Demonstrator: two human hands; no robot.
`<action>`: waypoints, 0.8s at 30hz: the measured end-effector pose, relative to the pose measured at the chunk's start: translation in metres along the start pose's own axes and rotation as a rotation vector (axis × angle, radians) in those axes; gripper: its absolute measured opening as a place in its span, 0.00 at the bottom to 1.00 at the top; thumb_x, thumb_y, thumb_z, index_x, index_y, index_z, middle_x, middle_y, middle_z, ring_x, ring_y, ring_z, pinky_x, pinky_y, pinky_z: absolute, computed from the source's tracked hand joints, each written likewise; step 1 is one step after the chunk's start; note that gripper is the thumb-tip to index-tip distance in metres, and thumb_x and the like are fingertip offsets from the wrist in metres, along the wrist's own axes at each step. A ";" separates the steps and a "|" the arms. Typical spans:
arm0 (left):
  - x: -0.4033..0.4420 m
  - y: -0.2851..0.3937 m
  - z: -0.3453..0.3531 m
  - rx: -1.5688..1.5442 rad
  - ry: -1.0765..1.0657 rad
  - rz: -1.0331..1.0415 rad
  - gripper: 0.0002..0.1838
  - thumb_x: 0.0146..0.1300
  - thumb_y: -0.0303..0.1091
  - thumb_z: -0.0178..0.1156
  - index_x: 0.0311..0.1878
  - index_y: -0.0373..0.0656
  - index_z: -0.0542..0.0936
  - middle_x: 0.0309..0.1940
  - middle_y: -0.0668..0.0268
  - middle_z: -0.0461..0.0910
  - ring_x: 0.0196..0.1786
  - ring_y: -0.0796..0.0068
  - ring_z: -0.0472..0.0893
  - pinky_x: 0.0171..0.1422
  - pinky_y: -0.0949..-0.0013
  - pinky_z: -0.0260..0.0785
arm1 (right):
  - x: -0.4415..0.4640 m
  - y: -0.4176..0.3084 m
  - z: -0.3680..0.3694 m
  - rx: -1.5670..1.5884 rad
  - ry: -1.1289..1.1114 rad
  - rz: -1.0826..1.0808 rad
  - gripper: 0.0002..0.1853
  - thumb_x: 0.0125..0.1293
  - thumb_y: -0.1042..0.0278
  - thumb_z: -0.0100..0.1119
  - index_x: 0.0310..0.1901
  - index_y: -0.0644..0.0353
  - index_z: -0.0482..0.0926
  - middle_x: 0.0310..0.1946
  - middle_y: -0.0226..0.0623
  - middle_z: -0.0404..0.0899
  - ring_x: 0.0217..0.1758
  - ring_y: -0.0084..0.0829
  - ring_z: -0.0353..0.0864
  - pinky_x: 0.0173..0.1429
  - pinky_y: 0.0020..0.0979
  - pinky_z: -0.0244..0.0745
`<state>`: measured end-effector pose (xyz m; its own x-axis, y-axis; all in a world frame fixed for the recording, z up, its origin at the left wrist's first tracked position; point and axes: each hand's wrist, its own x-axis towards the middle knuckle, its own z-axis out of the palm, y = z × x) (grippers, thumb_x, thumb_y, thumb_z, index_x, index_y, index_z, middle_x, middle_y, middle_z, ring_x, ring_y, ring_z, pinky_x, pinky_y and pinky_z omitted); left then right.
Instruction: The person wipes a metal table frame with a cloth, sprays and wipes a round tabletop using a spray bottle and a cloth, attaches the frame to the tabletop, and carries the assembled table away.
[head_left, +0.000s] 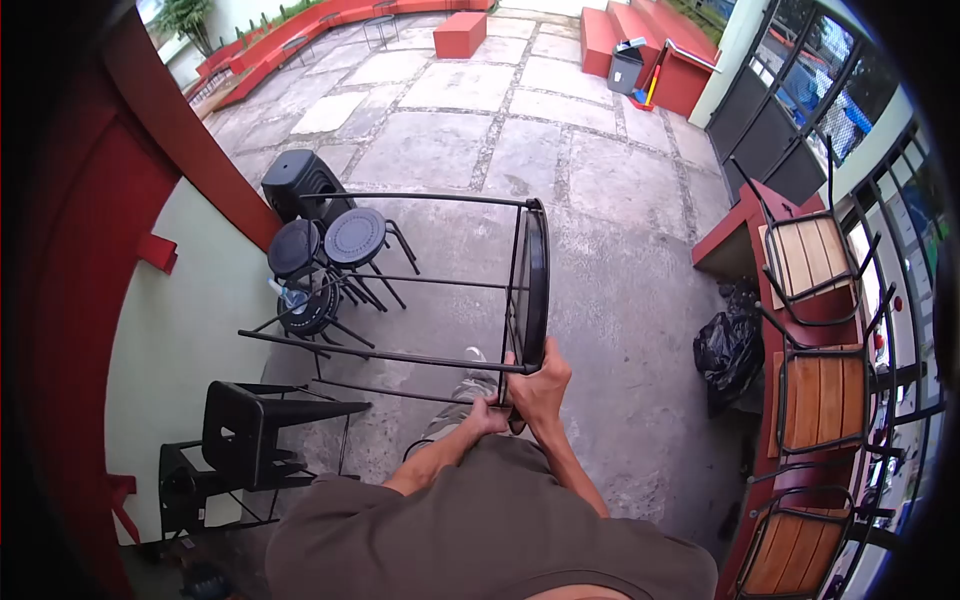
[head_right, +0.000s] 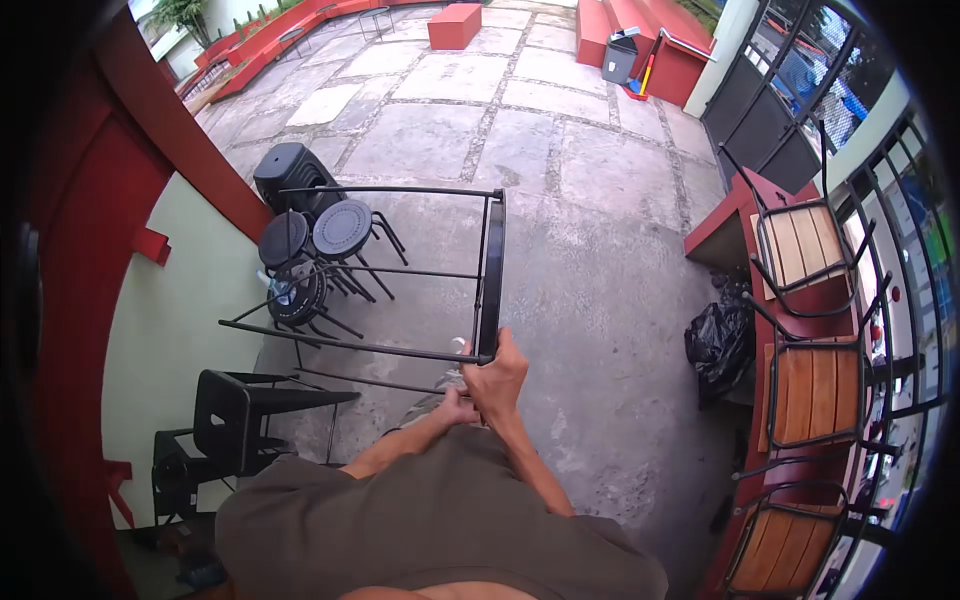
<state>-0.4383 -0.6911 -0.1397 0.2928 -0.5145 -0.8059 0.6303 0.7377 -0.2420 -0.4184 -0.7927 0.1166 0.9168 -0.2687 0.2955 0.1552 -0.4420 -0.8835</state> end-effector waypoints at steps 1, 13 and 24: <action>0.025 0.011 -0.004 0.000 -0.327 -0.181 0.23 0.69 0.46 0.48 0.58 0.41 0.76 0.66 0.52 0.72 0.71 0.49 0.67 0.76 0.42 0.49 | 0.012 0.005 0.001 -0.020 0.030 0.020 0.14 0.52 0.72 0.70 0.34 0.66 0.72 0.20 0.43 0.78 0.21 0.32 0.78 0.28 0.34 0.72; 0.158 0.162 0.222 0.151 -0.061 -0.210 0.23 0.70 0.47 0.47 0.52 0.35 0.76 0.58 0.49 0.75 0.64 0.48 0.72 0.70 0.39 0.57 | 0.273 0.061 0.060 -0.160 0.304 0.062 0.13 0.52 0.75 0.69 0.38 0.68 0.77 0.26 0.46 0.84 0.29 0.36 0.86 0.37 0.35 0.77; 0.224 0.339 0.323 0.118 -0.066 -0.090 0.20 0.69 0.44 0.53 0.53 0.38 0.78 0.58 0.50 0.77 0.66 0.49 0.72 0.73 0.32 0.52 | 0.471 0.109 0.175 -0.090 0.257 0.092 0.14 0.51 0.75 0.70 0.39 0.66 0.78 0.29 0.46 0.85 0.33 0.40 0.87 0.41 0.37 0.78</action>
<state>0.0729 -0.6972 -0.2280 0.2753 -0.6070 -0.7455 0.7350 0.6327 -0.2437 0.0944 -0.8177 0.0955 0.8006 -0.5141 0.3079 0.0315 -0.4770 -0.8784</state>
